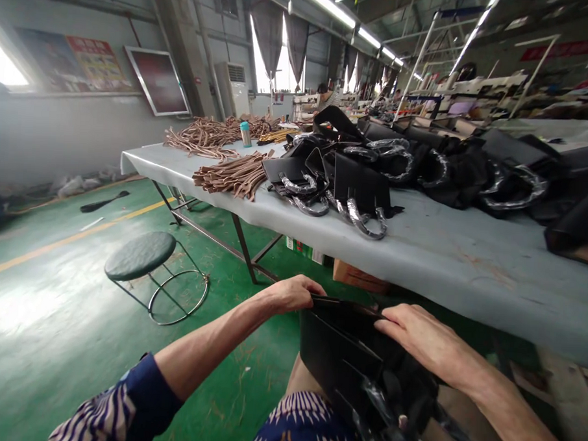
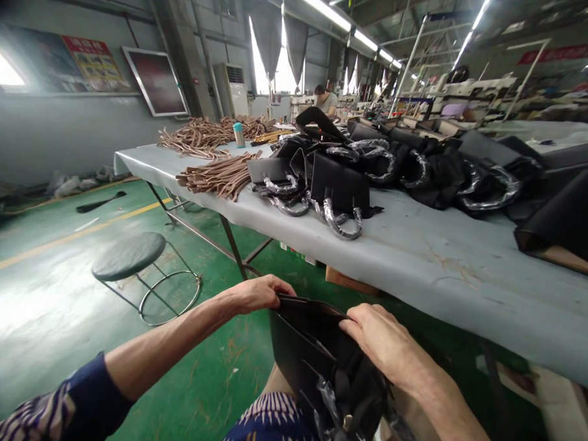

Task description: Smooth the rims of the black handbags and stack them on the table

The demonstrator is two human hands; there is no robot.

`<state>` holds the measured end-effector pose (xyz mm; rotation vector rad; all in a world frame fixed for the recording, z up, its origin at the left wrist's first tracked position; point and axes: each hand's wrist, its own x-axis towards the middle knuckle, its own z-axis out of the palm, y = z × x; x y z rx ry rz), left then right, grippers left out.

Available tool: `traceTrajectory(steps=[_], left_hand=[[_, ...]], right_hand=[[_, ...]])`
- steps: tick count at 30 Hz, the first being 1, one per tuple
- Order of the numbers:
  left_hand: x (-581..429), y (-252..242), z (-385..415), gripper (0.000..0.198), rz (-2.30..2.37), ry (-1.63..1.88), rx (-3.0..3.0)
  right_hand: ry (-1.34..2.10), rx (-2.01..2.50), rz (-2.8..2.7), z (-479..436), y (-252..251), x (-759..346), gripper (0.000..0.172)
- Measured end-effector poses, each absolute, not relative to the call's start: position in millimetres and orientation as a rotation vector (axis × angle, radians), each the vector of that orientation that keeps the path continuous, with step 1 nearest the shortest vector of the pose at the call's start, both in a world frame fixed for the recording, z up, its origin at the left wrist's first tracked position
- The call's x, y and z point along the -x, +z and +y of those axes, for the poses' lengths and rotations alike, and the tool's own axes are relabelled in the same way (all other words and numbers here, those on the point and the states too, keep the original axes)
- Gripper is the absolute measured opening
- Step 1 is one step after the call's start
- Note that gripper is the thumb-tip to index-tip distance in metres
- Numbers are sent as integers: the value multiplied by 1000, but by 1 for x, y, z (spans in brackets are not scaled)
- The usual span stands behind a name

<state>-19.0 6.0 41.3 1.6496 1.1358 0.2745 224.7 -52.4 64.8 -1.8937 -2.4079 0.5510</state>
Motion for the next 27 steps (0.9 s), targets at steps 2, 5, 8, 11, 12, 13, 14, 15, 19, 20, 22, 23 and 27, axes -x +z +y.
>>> traceTrajectory(steps=[2, 5, 8, 11, 12, 13, 14, 15, 19, 20, 22, 23, 27], left_hand=[[25, 26, -3, 43, 1088, 221, -1575], [31, 15, -12, 51, 995, 179, -1552], [32, 24, -12, 52, 976, 120, -1712], [27, 39, -7, 56, 1014, 36, -1904], [24, 42, -5, 59, 1015, 19, -1949], [21, 43, -4, 61, 1011, 16, -1977], [18, 42, -3, 63, 1005, 25, -1989], [15, 40, -2, 64, 1006, 40, -1990], [7, 28, 1, 63, 1021, 113, -1967], [8, 25, 1, 58, 1004, 116, -1962], [12, 22, 2, 51, 957, 109, -1919], [15, 22, 3, 52, 925, 101, -1876], [27, 23, 5, 58, 796, 115, -1733]], right_hand=[[662, 1865, -2420, -57, 49, -219, 26], [738, 1848, -2453, -61, 36, -209, 27], [712, 1869, -2514, -60, 39, -199, 27], [687, 1906, -2530, -56, 46, -189, 24], [693, 1924, -2524, -55, 48, -187, 23], [699, 1940, -2514, -55, 48, -186, 23], [703, 1955, -2500, -54, 48, -185, 22], [704, 1958, -2489, -54, 47, -184, 22], [709, 1946, -2470, -54, 40, -188, 21], [714, 1946, -2475, -53, 39, -190, 22], [748, 1939, -2482, -50, 38, -195, 25], [787, 1924, -2480, -49, 38, -197, 27], [935, 1849, -2455, -42, 41, -207, 31]])
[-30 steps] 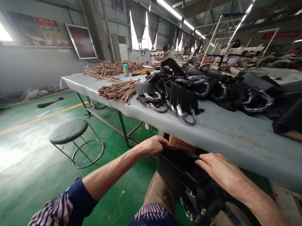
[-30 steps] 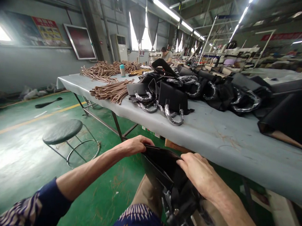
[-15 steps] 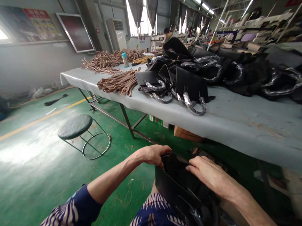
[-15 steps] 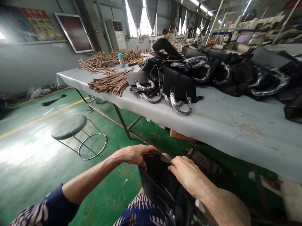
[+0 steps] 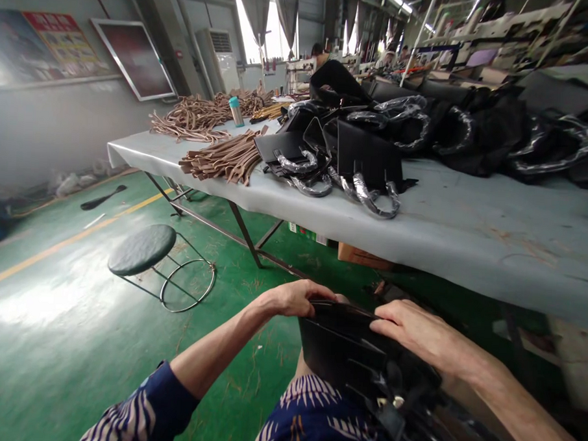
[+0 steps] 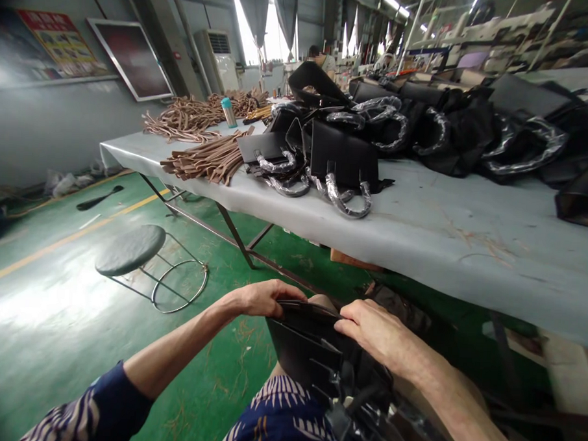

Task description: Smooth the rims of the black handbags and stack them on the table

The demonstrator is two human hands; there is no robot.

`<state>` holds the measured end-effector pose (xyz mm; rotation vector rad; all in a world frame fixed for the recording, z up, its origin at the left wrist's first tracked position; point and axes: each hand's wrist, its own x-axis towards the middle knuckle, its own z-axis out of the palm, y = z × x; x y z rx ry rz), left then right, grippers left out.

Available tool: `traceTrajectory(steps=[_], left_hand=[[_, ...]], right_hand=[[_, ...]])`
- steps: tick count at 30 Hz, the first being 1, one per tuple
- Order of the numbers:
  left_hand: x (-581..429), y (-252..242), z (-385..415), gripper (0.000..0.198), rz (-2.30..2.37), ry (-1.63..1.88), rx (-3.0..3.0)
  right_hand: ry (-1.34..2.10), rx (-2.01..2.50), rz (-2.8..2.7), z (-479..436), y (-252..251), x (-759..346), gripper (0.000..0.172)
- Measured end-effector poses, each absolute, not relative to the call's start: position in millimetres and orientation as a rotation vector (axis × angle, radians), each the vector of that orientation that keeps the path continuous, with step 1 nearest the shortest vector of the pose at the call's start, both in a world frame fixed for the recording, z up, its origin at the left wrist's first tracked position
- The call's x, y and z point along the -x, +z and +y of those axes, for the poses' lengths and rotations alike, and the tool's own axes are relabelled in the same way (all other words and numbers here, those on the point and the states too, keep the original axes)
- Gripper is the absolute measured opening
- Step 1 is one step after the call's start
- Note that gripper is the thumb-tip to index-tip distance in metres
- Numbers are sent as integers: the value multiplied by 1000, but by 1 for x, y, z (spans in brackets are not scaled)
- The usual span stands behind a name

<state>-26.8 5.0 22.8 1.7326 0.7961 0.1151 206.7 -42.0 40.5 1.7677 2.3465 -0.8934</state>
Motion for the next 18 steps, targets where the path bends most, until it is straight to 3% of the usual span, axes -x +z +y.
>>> traceTrajectory(steps=[4, 13, 18], left_hand=[[28, 21, 5, 57, 753, 160, -1680], [25, 11, 7, 28, 751, 228, -1649], [22, 11, 6, 29, 779, 229, -1674]], right_hand=[[-892, -1770, 2363, -40, 42, -210, 32], [-883, -1806, 2354, -42, 42, -208, 30], [-921, -1765, 2389, -42, 43, -209, 28]])
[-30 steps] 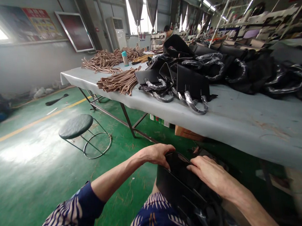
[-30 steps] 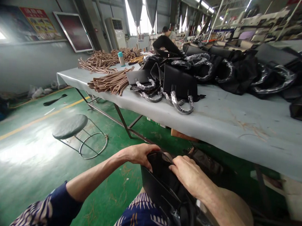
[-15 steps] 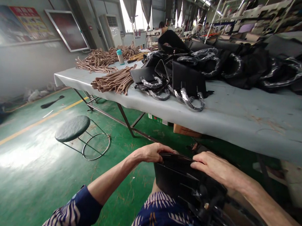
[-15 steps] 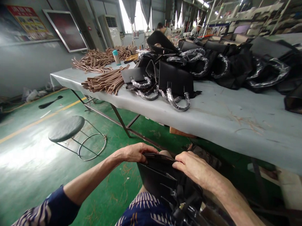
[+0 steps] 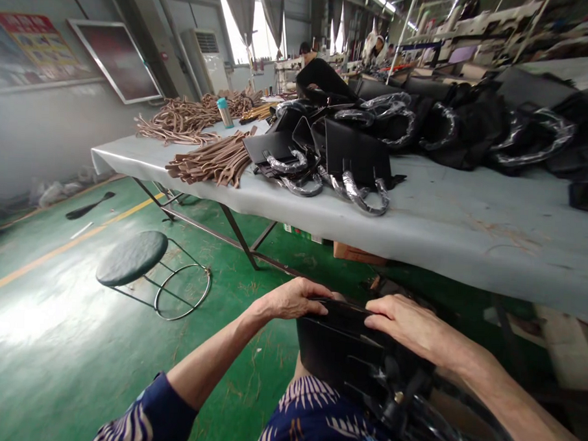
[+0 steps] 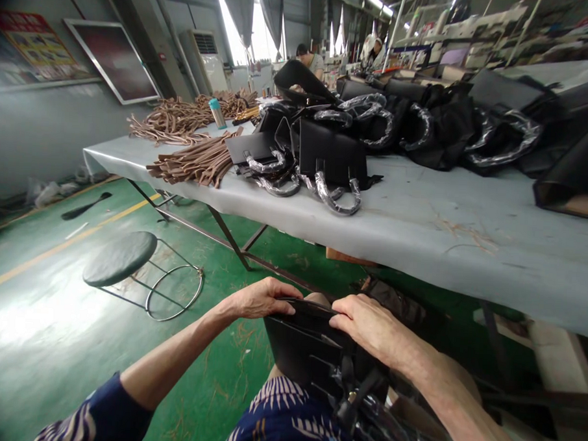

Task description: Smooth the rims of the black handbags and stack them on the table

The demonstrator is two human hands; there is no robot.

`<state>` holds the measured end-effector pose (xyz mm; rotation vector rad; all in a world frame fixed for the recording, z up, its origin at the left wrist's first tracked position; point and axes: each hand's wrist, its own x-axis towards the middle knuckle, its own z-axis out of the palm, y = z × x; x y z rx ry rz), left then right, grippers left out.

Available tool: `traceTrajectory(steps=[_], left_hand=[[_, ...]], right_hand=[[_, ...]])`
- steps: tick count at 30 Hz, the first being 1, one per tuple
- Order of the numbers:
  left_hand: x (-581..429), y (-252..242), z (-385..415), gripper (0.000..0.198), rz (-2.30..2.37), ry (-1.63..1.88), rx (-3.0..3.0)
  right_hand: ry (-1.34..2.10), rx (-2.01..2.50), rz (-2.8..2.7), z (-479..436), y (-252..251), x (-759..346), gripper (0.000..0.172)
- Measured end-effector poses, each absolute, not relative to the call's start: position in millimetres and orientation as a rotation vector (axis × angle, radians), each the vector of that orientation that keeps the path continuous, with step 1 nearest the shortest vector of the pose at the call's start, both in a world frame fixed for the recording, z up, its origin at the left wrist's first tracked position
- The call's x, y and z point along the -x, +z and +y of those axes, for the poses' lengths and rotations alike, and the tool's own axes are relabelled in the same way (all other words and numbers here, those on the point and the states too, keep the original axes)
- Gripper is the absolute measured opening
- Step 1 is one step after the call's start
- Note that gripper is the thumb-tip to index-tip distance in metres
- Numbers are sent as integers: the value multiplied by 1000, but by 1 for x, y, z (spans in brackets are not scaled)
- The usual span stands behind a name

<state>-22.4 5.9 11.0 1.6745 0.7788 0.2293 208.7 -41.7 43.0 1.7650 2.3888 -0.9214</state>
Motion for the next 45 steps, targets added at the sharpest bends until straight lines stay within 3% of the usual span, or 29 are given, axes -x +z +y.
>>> traceTrajectory(steps=[9, 15, 22, 29, 33, 45], left_hand=[[16, 1, 9, 33, 825, 250, -1578], [16, -3, 14, 31, 826, 239, -1552], [11, -1, 16, 30, 854, 245, -1660], [3, -4, 16, 27, 877, 241, -1727], [1, -2, 15, 28, 877, 218, -1732], [-1, -2, 18, 31, 962, 221, -1757]], right_hand=[[-977, -1720, 2435, -40, 47, -210, 25], [-968, -1743, 2468, -35, 45, -210, 31], [-762, -1768, 2477, -36, 34, -213, 33], [-311, -1679, 2588, -38, 19, -212, 13], [-303, -1608, 2656, -37, 24, -206, 26], [-319, -1600, 2740, -26, 15, -204, 5]])
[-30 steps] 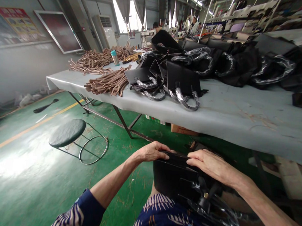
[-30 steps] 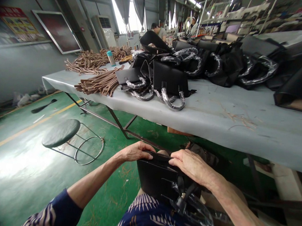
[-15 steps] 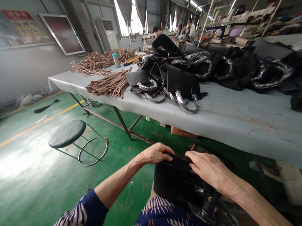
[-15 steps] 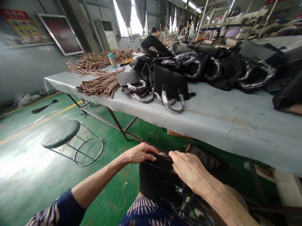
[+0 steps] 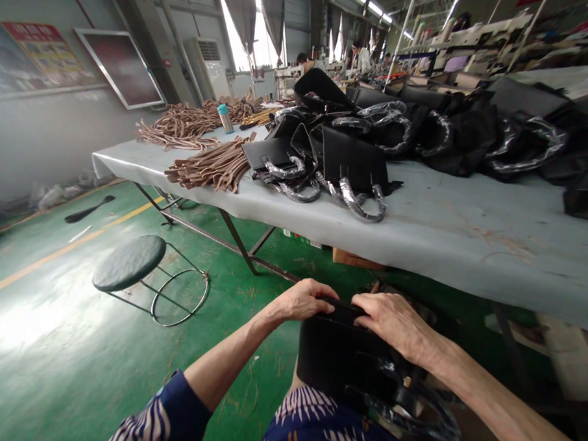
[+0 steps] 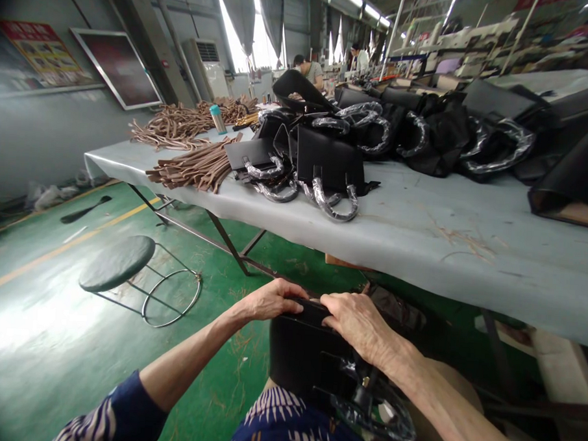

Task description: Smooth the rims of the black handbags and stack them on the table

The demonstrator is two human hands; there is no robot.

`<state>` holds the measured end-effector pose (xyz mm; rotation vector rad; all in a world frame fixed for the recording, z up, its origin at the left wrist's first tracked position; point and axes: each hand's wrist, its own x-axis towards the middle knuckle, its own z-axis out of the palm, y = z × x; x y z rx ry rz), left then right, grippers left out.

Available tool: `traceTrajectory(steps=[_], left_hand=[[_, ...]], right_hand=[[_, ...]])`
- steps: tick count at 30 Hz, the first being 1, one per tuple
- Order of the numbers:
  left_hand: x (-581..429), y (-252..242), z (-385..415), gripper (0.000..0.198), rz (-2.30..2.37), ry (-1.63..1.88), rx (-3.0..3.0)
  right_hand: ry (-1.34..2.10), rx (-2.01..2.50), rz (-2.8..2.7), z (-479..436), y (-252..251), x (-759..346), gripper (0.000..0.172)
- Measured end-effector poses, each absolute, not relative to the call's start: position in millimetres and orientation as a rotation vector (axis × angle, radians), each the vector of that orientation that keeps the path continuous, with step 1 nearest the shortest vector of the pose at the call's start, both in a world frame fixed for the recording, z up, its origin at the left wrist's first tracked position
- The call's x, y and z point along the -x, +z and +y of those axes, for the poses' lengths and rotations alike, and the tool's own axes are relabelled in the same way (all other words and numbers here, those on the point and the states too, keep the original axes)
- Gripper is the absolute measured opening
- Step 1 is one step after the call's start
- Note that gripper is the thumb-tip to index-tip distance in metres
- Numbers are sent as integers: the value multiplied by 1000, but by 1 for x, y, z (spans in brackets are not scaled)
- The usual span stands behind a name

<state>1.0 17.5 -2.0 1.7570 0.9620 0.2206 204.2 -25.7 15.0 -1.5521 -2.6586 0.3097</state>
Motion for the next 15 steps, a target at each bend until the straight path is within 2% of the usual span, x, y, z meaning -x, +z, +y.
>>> traceTrajectory(steps=[2, 9, 15], left_hand=[[-2, -2, 18, 31, 960, 225, -1764], [-4, 0, 19, 34, 945, 178, -1806], [-7, -4, 20, 32, 936, 183, -1796]], right_hand=[[310, 1555, -2657, -25, 14, -204, 2], [410, 1592, -2573, -22, 11, -205, 25], [428, 1626, -2558, -23, 12, -206, 26]])
